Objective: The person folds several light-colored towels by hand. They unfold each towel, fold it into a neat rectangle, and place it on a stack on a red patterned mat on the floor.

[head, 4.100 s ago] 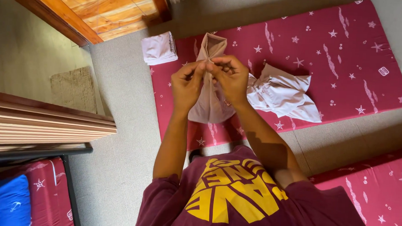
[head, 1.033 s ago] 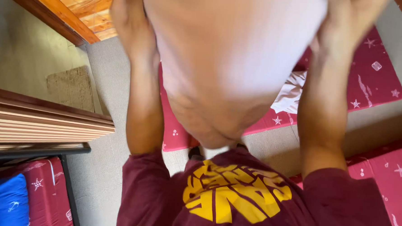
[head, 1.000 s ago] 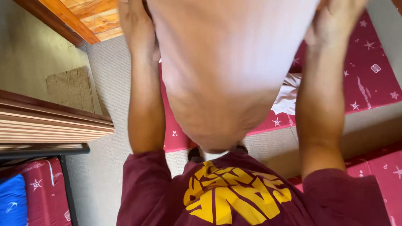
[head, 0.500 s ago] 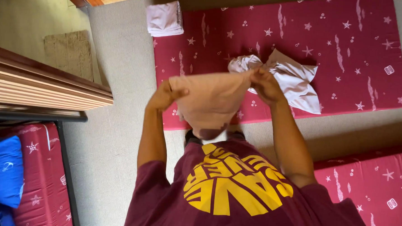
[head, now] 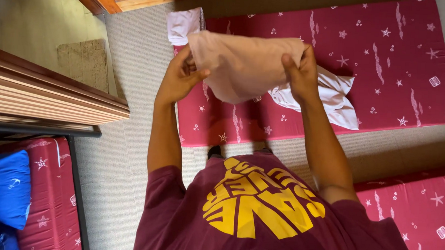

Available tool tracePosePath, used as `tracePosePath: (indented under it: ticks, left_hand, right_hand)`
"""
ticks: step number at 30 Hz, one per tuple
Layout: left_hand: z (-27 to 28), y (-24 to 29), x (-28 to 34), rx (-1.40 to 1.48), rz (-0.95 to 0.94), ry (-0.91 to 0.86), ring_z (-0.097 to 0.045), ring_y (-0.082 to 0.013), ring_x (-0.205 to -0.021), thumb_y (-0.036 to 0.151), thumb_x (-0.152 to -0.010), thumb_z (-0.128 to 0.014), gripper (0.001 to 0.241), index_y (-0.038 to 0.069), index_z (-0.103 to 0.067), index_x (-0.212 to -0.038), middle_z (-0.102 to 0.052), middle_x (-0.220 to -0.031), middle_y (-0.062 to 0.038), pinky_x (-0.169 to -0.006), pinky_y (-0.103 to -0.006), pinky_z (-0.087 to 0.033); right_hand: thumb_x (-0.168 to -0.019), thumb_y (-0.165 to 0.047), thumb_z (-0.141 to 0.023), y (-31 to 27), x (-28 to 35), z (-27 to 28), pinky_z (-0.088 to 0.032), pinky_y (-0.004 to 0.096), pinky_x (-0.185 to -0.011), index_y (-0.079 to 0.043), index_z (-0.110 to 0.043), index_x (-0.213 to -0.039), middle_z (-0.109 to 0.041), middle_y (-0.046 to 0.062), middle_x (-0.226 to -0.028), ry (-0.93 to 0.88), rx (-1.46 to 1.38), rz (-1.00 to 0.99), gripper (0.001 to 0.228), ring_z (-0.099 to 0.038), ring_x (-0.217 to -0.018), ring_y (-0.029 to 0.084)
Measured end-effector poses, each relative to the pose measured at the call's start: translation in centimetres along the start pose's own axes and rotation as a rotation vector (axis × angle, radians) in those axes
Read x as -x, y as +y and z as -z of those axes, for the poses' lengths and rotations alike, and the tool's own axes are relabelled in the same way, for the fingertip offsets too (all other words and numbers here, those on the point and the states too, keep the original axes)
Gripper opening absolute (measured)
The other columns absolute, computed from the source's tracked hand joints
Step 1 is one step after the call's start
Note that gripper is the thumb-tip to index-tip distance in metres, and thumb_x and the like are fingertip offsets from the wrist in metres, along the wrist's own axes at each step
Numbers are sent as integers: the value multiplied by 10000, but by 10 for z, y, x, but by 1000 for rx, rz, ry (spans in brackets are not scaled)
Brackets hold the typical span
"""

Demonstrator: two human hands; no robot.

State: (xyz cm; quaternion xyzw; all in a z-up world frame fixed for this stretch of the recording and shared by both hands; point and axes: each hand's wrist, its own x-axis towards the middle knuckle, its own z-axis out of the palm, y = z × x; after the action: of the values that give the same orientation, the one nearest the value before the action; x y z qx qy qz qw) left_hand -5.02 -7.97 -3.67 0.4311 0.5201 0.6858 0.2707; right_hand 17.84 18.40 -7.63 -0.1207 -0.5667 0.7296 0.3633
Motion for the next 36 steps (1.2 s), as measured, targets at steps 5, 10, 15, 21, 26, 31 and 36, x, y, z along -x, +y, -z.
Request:
tracePosePath:
  ticks: [5,10,15,21,26,31,36]
  left_hand:
    - [0,22,-27,-58,121,225,-536,-83,-536,-66,-926,-781,619,69,-463,-1440,-725,-791,-121,-464,-185,-372]
    - [12,16,-35,48,-24,151,-734,-194,-895,-197,-988,-684,824,139,-259,-1608,-782,-1109,-235,-807,-228,-557]
    - [20,32,-37,-47,-43,139,-433,-58,-578,-199,-1022,-681,787,109,-291,-1633,-643,-780,-39,-565,-172,-305]
    - [26,43,-31,-138,-71,1,-630,-112,-905,-301,-937,-641,848,100,-324,-1613,-516,-1577,-135,-769,-206,-512]
    - [23,44,-26,-177,-71,-33,-638,-290,-1259,-281,-888,-711,945,96,-256,-1625,-305,-1699,-140,-1014,-335,-587]
    - [17,43,-23,-160,-91,136,-619,-201,-1052,-169,-954,-706,671,32,-431,-1532,-583,-1311,-147,-870,-242,-530]
    - [10,43,-22,-326,-145,50,-574,-138,-799,-124,-970,-711,595,93,-501,-1482,-665,-1280,-157,-693,-236,-531]
  right_hand:
    - [-1030,-29,-687,-37,-33,0,-699,384,-715,-105,-380,-1192,-599,196,-935,9,39,11,356,-670,-740,273]
    - [-970,15,-805,-45,-51,3,-425,407,-1070,-95,-174,-1603,-336,258,-1657,-235,362,218,900,-490,-1319,377]
    - [-987,11,-722,-69,-56,-16,-606,305,-889,-16,-478,-1444,-657,187,-1260,-272,304,45,518,-672,-984,207]
    - [-992,21,-714,-63,-57,-25,-426,466,-1244,-61,-245,-1602,-223,220,-1680,-390,432,73,774,-396,-1503,438]
    - [-943,259,-677,-49,-56,-9,-558,378,-1088,-139,-244,-1642,-158,219,-1754,-331,242,103,913,-533,-1425,384]
    - [-975,93,-669,-71,-58,-34,-575,183,-647,-97,-345,-1586,-439,139,-1410,-249,415,-172,717,-631,-755,106]
    - [-988,110,-740,-67,-52,-24,-636,292,-725,-168,-296,-1623,-705,239,-1057,-323,325,-103,823,-694,-864,231]
